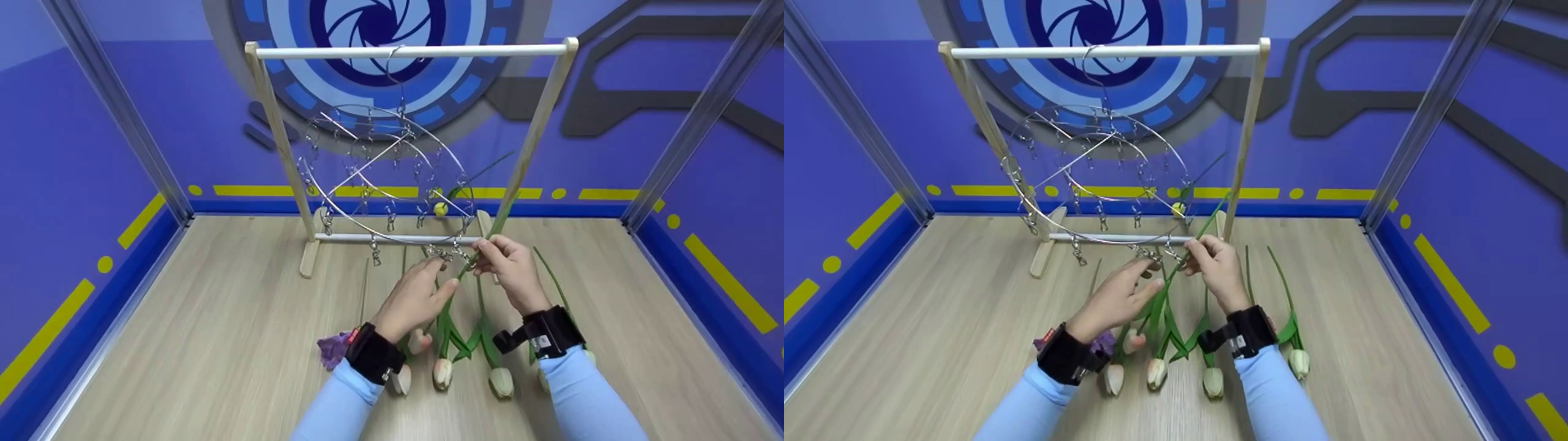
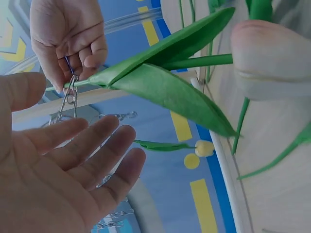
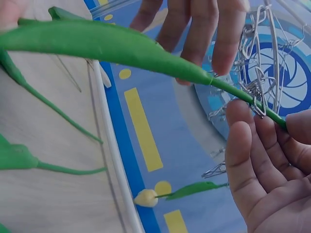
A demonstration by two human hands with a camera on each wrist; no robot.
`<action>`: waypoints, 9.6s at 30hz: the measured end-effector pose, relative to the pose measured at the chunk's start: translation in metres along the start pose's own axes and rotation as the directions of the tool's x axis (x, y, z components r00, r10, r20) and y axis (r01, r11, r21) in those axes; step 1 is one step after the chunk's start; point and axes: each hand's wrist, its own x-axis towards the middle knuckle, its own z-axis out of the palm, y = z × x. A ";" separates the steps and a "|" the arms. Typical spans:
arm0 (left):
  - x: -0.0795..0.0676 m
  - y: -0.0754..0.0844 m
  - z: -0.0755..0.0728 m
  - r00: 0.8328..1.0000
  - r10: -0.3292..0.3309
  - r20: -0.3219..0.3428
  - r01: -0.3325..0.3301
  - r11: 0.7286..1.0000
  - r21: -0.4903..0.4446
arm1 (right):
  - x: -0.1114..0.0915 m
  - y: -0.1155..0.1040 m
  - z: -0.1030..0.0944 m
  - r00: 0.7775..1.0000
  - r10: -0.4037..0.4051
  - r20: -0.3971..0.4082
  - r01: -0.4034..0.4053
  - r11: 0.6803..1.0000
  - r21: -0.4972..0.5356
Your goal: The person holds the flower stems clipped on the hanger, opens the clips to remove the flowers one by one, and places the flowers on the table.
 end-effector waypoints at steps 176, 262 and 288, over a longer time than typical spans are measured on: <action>-0.024 -0.018 0.008 0.902 -0.274 -0.333 -0.044 0.711 -0.702 | -0.059 0.013 0.027 0.938 -0.118 0.327 0.199 0.954 -0.226; -0.074 -0.037 -0.034 0.929 0.066 -0.364 -0.102 0.991 -0.081 | -0.067 0.004 0.028 0.965 -0.148 0.215 0.185 0.970 -0.159; -0.091 -0.064 -0.051 0.896 0.094 -0.434 -0.034 0.989 0.143 | -0.066 0.014 0.030 0.994 0.039 -0.098 -0.043 0.998 -0.038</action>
